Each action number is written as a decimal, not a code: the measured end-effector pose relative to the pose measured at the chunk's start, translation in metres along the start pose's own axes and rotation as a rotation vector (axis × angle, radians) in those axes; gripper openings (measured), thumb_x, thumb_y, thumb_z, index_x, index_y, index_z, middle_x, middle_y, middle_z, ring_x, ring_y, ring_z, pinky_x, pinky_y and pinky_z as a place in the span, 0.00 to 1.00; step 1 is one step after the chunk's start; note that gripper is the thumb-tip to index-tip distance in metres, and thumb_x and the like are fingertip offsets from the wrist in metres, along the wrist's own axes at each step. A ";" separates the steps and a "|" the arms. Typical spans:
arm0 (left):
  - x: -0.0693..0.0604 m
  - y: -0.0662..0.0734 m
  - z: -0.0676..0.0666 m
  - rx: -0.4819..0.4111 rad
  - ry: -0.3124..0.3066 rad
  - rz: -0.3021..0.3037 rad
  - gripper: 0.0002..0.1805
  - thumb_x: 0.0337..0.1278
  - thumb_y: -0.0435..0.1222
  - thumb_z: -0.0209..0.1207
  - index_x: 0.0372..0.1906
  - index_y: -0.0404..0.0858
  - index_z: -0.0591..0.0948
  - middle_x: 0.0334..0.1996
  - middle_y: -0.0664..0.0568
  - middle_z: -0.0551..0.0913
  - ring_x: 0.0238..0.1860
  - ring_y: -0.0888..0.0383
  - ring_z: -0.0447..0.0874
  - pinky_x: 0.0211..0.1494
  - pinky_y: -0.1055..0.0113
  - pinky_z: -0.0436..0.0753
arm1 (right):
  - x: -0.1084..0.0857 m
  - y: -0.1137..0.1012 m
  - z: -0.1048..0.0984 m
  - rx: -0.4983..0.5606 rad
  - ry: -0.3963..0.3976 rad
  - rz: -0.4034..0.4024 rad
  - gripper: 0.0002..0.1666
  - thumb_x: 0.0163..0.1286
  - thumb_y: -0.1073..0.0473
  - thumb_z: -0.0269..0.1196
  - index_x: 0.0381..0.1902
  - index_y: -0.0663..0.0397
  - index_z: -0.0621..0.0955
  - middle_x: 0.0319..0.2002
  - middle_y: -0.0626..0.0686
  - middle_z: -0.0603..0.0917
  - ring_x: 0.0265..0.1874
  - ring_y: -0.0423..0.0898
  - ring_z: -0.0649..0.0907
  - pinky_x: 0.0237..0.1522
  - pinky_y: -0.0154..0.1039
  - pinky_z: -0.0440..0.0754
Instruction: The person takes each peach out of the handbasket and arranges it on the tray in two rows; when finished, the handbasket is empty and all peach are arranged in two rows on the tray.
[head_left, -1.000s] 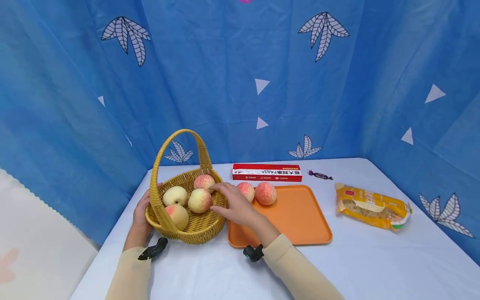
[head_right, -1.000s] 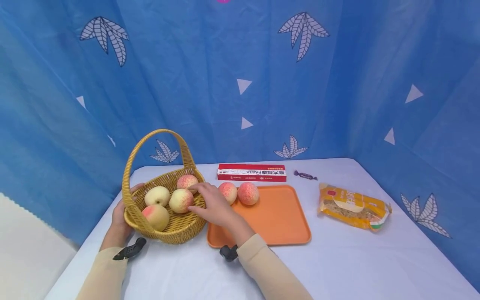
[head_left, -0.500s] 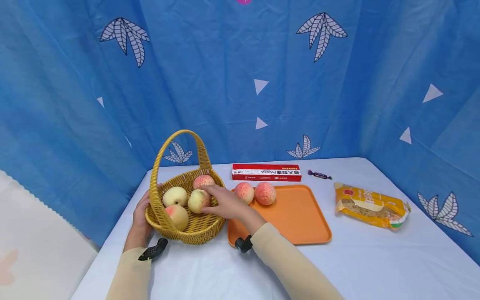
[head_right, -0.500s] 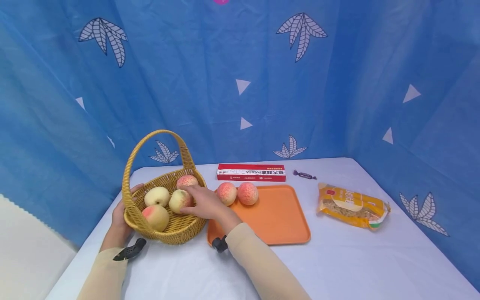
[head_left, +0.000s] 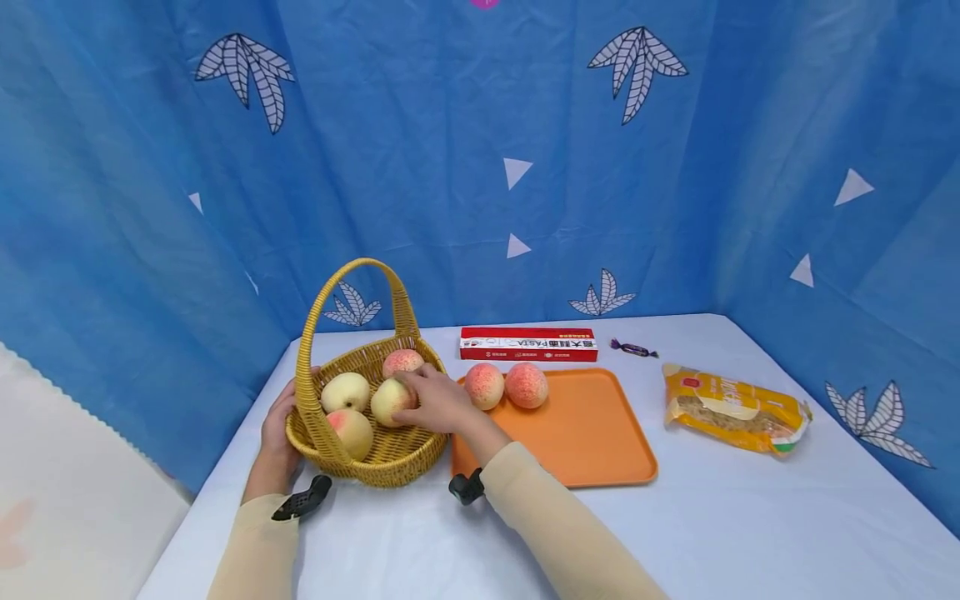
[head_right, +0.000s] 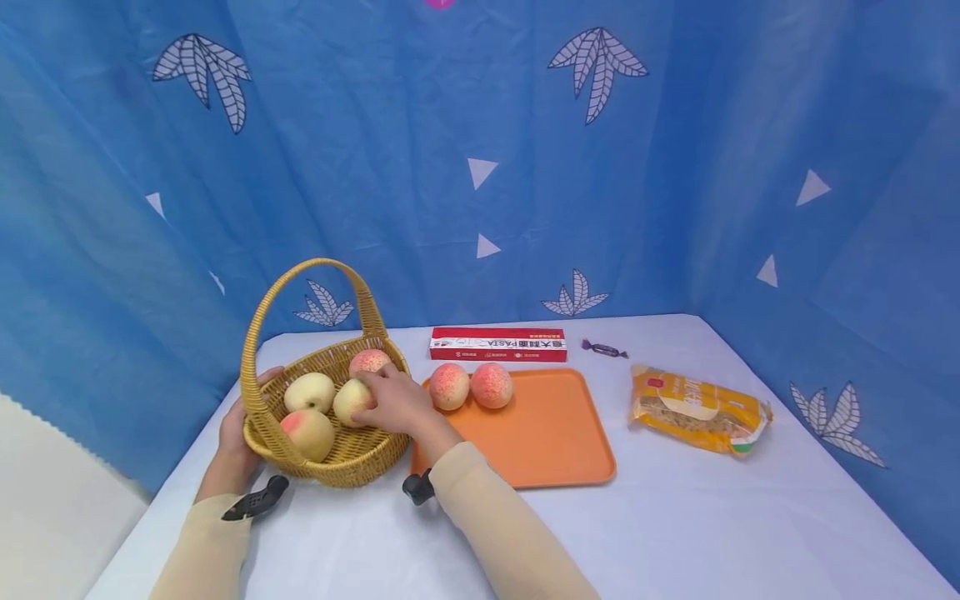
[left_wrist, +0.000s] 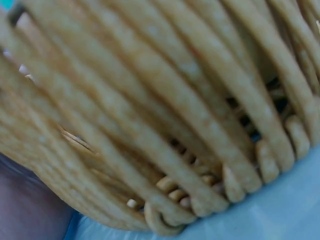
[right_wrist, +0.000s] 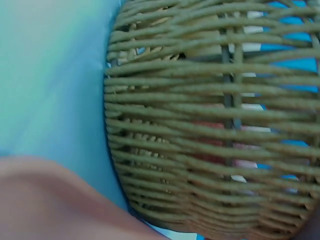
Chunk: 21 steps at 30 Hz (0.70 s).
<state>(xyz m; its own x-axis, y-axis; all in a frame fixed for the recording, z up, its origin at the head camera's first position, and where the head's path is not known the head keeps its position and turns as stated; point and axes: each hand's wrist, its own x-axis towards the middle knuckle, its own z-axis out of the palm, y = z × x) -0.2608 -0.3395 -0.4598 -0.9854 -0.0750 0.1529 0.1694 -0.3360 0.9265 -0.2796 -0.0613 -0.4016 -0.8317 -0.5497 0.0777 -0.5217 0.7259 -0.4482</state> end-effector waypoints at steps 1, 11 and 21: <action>0.000 0.001 0.000 0.006 0.005 -0.001 0.28 0.74 0.28 0.33 0.74 0.42 0.66 0.66 0.60 0.67 0.57 0.65 0.68 0.52 0.78 0.75 | 0.000 -0.002 0.001 -0.009 0.010 0.015 0.42 0.67 0.37 0.64 0.76 0.32 0.65 0.67 0.51 0.72 0.58 0.51 0.78 0.54 0.48 0.80; -0.002 0.003 0.000 0.009 0.016 -0.013 0.29 0.73 0.28 0.33 0.74 0.43 0.67 0.66 0.62 0.68 0.59 0.65 0.68 0.55 0.78 0.74 | 0.002 -0.009 0.009 -0.045 0.093 0.098 0.33 0.64 0.36 0.67 0.64 0.31 0.71 0.55 0.45 0.79 0.50 0.45 0.79 0.43 0.43 0.79; -0.001 0.002 0.000 0.034 0.020 -0.023 0.30 0.73 0.29 0.32 0.77 0.39 0.61 0.65 0.61 0.68 0.57 0.66 0.68 0.54 0.78 0.73 | 0.003 -0.008 0.013 -0.096 0.096 0.114 0.37 0.65 0.39 0.67 0.69 0.28 0.68 0.57 0.42 0.82 0.49 0.46 0.79 0.36 0.41 0.78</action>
<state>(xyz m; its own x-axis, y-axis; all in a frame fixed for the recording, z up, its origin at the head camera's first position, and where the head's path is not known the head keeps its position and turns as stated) -0.2599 -0.3404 -0.4582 -0.9885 -0.0863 0.1245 0.1452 -0.3057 0.9410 -0.2753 -0.0739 -0.4094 -0.8984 -0.4231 0.1176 -0.4349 0.8201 -0.3720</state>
